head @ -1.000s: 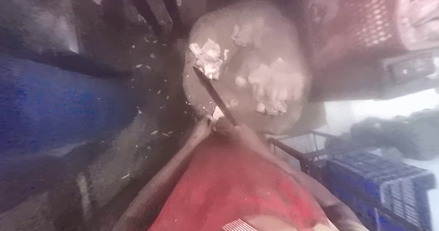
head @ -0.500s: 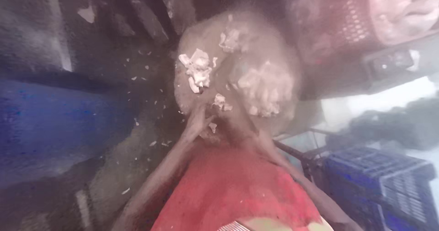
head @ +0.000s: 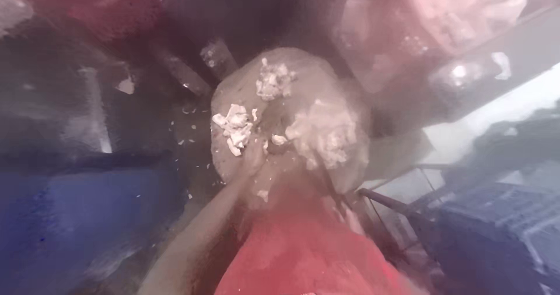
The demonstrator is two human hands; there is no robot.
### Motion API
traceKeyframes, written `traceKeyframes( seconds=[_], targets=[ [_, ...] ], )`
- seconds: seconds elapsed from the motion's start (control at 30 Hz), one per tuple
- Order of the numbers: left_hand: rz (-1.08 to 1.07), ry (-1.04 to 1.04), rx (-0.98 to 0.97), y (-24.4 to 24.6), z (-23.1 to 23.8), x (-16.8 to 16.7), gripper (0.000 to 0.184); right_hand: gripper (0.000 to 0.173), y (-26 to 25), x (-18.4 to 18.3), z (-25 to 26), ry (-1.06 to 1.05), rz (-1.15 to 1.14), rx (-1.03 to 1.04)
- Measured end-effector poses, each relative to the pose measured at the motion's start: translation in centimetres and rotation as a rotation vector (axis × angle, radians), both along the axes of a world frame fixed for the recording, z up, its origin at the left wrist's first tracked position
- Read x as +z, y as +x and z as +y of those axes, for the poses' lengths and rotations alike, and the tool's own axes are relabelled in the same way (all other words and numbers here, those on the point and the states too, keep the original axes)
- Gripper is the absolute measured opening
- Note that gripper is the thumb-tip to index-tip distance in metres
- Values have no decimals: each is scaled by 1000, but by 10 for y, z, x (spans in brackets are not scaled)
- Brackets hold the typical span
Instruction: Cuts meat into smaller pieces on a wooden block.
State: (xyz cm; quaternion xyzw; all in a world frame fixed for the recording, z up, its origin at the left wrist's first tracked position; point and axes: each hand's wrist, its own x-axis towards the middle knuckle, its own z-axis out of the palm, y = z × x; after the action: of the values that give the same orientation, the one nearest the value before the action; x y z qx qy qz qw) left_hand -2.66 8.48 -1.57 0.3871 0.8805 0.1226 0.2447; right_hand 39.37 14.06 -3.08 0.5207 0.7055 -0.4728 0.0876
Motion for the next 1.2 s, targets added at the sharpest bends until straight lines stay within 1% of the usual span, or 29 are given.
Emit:
traceKeyframes(
  seconds=[0.07, 0.1, 0.13, 0.17, 0.2, 0.23, 0.27, 0.3, 0.33, 0.37, 0.4, 0.43, 0.47, 0.5, 0.53, 0.57, 0.6, 0.67, 0.73, 0.77, 0.8, 0.87, 0.97, 1.03, 1.07, 1.1, 1.13, 1.17, 1.2],
  targets=[
    [-21, -43, -5, -1, 2, 1, 55, 47, 5, -10, -2, -25, 20, -3],
    [-33, -81, -19, 1, 1, 0, 66, 45, 8, -17, -1, 6, 61, 14],
    [-27, -119, -36, 5, 0, -4, 71, 42, 9, -20, -2, 65, 138, 21],
    [-13, -151, -72, 7, -3, -9, 69, 38, 7, -18, -3, 144, 229, 20],
    [-12, -168, -113, 8, -6, -11, 61, 35, -3, 1, -3, 212, 288, 20],
    [-18, -153, -138, 5, -5, -12, 51, 33, -26, 54, 5, 166, 243, 30],
    [-60, -124, -134, 0, -1, -8, 46, 34, -65, 139, 29, -75, 71, 35],
    [-116, -83, -99, -9, 8, -2, 42, 36, -108, 216, 55, -268, -79, 16],
    [-185, -50, -45, -22, 22, 7, 41, 36, -137, 261, 68, -311, -134, -15],
    [-241, 18, 16, -36, 37, 18, 35, 35, -151, 275, 73, -305, -166, -18],
    [-323, 119, 79, -50, 54, 30, 29, 36, -147, 259, 71, -307, -184, 24],
    [-399, 188, 129, -65, 73, 37, 29, 38, -123, 212, 62, -283, -171, 96],
    [-467, 265, 159, -79, 93, 42, 32, 35, -76, 130, 39, -72, -17, 145],
    [-527, 341, 150, -94, 114, 45, 37, 34, -31, 47, 18, 151, 156, 147],
    [-543, 403, 118, -106, 131, 43, 41, 36, -5, 0, 11, 141, 187, 137],
    [-483, 442, 78, -116, 143, 36, 47, 39, 5, -16, 10, 63, 147, 115],
    [-370, 471, 81, -122, 150, 24, 54, 41, 4, -15, 11, -16, 78, 89],
    [-88, 456, 173, -122, 157, 7, 74, 38, -6, -5, 14, -56, -17, 63],
    [129, 318, 185, -117, 162, -17, 102, 38, -7, -5, 7, -29, -1, 60],
    [191, 275, 166, -115, 167, -32, 112, 39, -6, -4, 4, -10, 35, 56],
    [233, 279, 135, -114, 175, -47, 116, 39, -7, -3, 1, -2, 61, 53],
    [299, 316, 75, -114, 204, -58, 111, 34, -10, -1, 4, 0, 50, 40],
    [263, 322, 93, -117, 233, -57, 102, 32, -5, -2, 2, -31, 3, 28],
    [191, 287, 100, -120, 238, -46, 100, 34, 0, -11, 3, -8, 49, 32],
    [161, 275, 83, -119, 231, -36, 97, 37, -1, -12, 3, 23, 85, 45],
    [156, 286, 48, -114, 216, -27, 88, 37, -8, -6, 3, 69, 111, 58],
    [189, 319, 2, -104, 195, -20, 74, 34, -25, 16, 6, 67, 76, 57],
    [231, 387, -54, -88, 170, -13, 57, 33, -54, 61, 18, -61, -51, 37],
    [276, 422, -127, -68, 142, 2, 42, 37, -91, 110, 40, -304, -240, -3]
  ],
)
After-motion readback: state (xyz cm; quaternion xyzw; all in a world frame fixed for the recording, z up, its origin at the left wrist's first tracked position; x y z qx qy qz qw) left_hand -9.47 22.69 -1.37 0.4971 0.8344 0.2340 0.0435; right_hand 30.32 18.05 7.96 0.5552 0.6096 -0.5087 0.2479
